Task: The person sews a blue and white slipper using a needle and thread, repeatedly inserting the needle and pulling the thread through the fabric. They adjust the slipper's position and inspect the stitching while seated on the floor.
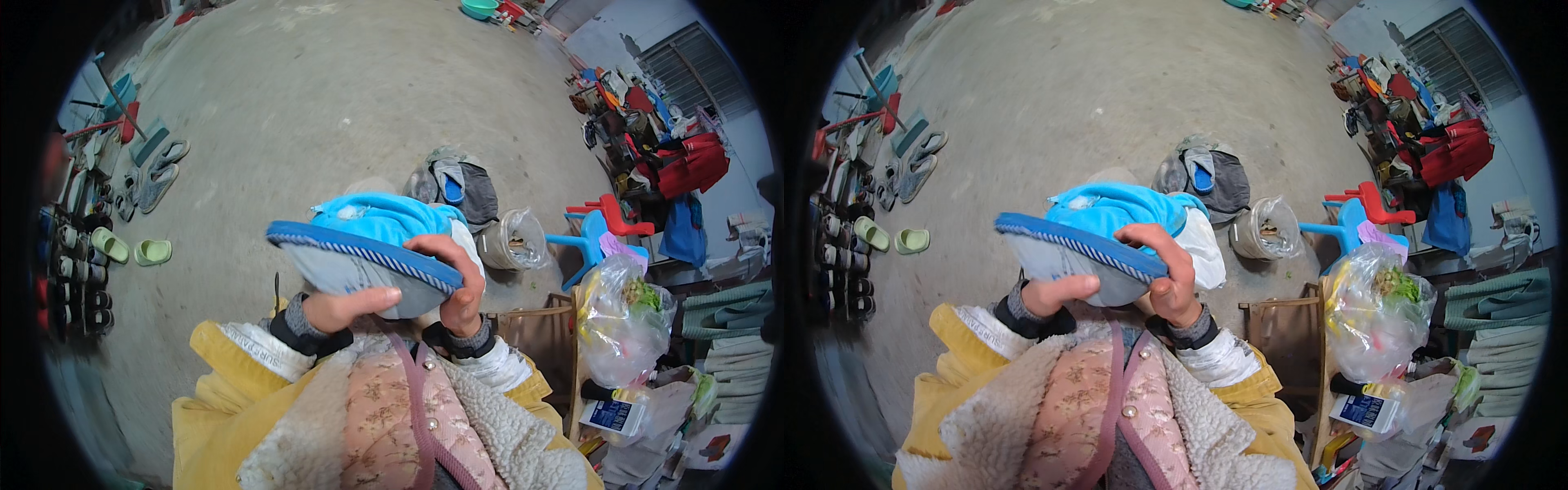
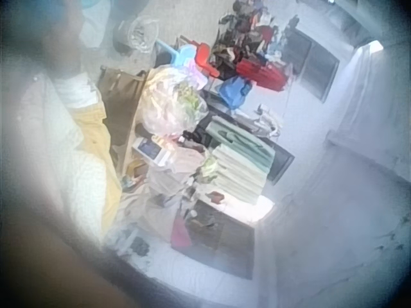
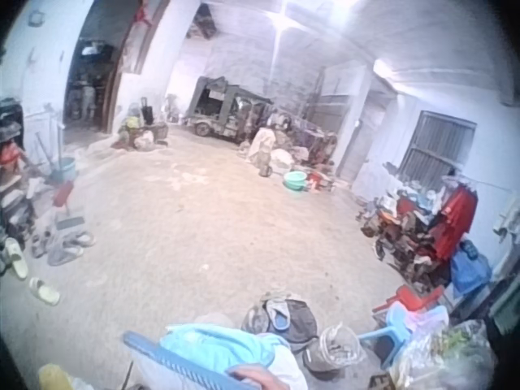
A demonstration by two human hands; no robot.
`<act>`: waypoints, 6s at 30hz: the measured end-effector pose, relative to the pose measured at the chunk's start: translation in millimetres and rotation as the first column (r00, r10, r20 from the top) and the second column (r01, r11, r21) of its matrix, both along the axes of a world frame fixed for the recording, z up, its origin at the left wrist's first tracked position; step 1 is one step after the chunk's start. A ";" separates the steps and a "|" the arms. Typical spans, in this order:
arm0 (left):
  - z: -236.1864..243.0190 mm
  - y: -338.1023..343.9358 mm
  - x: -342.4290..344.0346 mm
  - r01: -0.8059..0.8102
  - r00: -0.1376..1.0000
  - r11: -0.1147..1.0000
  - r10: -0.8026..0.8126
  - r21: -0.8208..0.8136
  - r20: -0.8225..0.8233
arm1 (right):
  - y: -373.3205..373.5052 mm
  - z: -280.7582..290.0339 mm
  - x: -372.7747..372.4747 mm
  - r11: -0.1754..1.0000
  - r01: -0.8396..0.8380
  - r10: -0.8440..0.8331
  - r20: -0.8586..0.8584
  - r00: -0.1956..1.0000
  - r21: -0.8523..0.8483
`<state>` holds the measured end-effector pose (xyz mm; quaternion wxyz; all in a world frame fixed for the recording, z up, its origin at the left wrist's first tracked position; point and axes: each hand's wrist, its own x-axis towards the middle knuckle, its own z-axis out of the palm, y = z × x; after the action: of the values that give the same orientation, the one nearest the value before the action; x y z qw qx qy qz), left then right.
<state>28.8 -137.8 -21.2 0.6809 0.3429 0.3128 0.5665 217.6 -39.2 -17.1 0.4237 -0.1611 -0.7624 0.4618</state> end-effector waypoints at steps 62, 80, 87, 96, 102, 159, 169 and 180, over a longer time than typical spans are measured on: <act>-10.7 14.9 -10.7 0.053 0.925 0.999 -0.044 -0.012 0.377 | 15.3 -1.8 -14.9 0.918 0.304 -0.291 0.088 0.953 -0.254; -12.4 31.4 -0.9 -0.030 0.971 0.970 0.086 -0.240 0.224 | 36.7 -36.7 -8.5 0.828 0.426 -0.380 0.194 0.905 -0.364; -13.8 33.5 0.8 -0.200 0.971 0.945 0.227 -0.259 0.079 | 29.2 -33.2 -9.9 0.868 0.448 -0.418 0.171 0.892 -0.213; -12.9 35.7 -1.7 -0.205 0.971 0.921 0.235 -0.332 0.053 | 27.1 -28.0 -13.9 0.869 0.473 -0.444 0.196 0.874 -0.143; -13.9 34.3 -3.6 -0.097 0.966 0.953 0.160 -0.286 0.203 | 34.0 -33.3 -9.4 0.876 0.450 -0.433 0.128 0.892 -0.176; -15.1 44.9 -25.5 -0.003 0.375 0.928 0.347 0.373 -0.860 | 83.9 -86.8 45.9 0.474 0.424 -0.258 0.339 0.905 -0.772; -33.1 52.4 -34.6 -0.039 0.887 0.999 0.044 0.020 -0.460 | 85.4 -83.0 52.0 0.629 0.601 -0.356 0.505 0.786 -0.492; -31.6 52.2 -23.6 -0.092 0.855 0.994 0.110 0.060 -0.507 | -17.0 7.9 13.6 0.966 0.112 -0.202 0.414 0.888 0.233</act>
<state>5.1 -85.6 -52.8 0.5375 0.4749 0.4897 0.4957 231.2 -56.2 -9.2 0.2936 -0.2773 -0.8648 0.2983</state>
